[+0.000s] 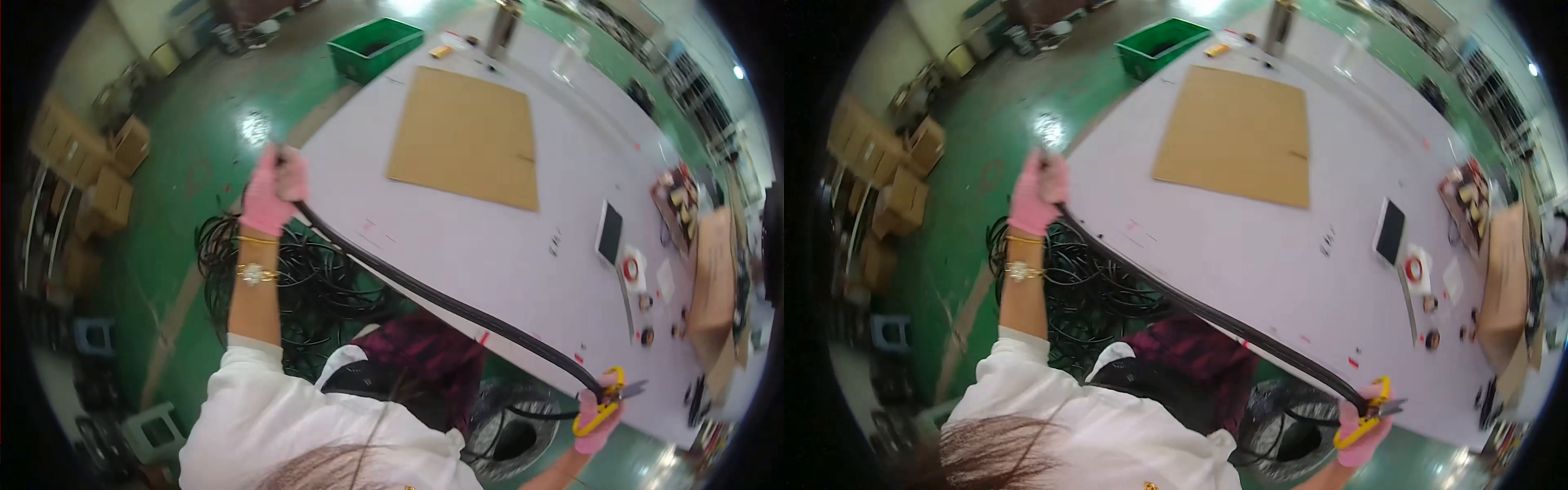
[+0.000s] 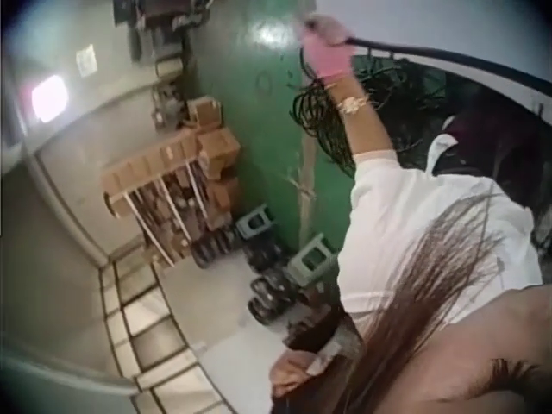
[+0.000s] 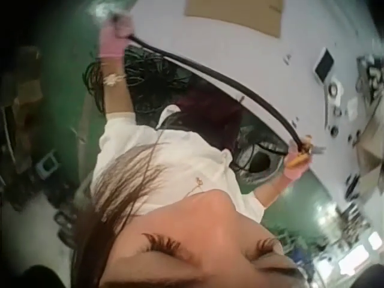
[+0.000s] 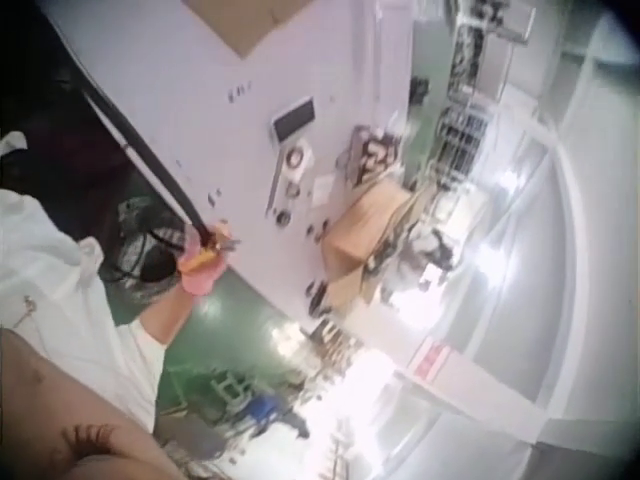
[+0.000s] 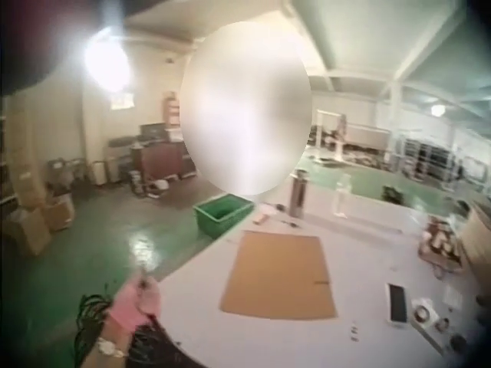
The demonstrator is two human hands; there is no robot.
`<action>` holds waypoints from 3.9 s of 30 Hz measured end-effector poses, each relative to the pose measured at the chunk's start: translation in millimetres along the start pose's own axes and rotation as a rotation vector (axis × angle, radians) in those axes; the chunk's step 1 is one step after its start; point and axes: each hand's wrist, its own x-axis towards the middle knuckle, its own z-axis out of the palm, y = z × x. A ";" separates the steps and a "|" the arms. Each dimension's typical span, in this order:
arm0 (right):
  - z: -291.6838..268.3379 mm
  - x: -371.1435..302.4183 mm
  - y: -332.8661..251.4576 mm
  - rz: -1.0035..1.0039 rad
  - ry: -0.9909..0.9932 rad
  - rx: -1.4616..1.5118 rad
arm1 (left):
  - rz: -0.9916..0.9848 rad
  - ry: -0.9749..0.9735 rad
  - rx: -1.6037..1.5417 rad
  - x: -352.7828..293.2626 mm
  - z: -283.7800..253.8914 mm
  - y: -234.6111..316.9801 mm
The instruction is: The recorder measures and cuts thick black cables using snips at a workbench in a factory.
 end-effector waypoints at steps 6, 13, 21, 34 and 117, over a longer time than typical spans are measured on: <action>19.9 55.2 27.5 -0.480 -0.443 -0.713 | 0.696 0.926 1.565 2.6 -49.5 -43.1; 35.9 75.2 67.5 -0.227 -0.400 -1.378 | 0.813 0.474 2.321 2.7 -40.2 -43.1; -35.5 109.4 89.3 -0.262 -0.790 -1.611 | 0.613 0.371 2.224 3.7 -27.3 -39.4; -52.7 119.7 98.6 -0.157 -0.764 -1.537 | 0.623 0.294 2.063 -4.9 -40.0 -32.8; -78.1 88.9 51.1 0.485 -0.495 -1.381 | 0.318 0.024 2.641 18.8 -76.1 -11.9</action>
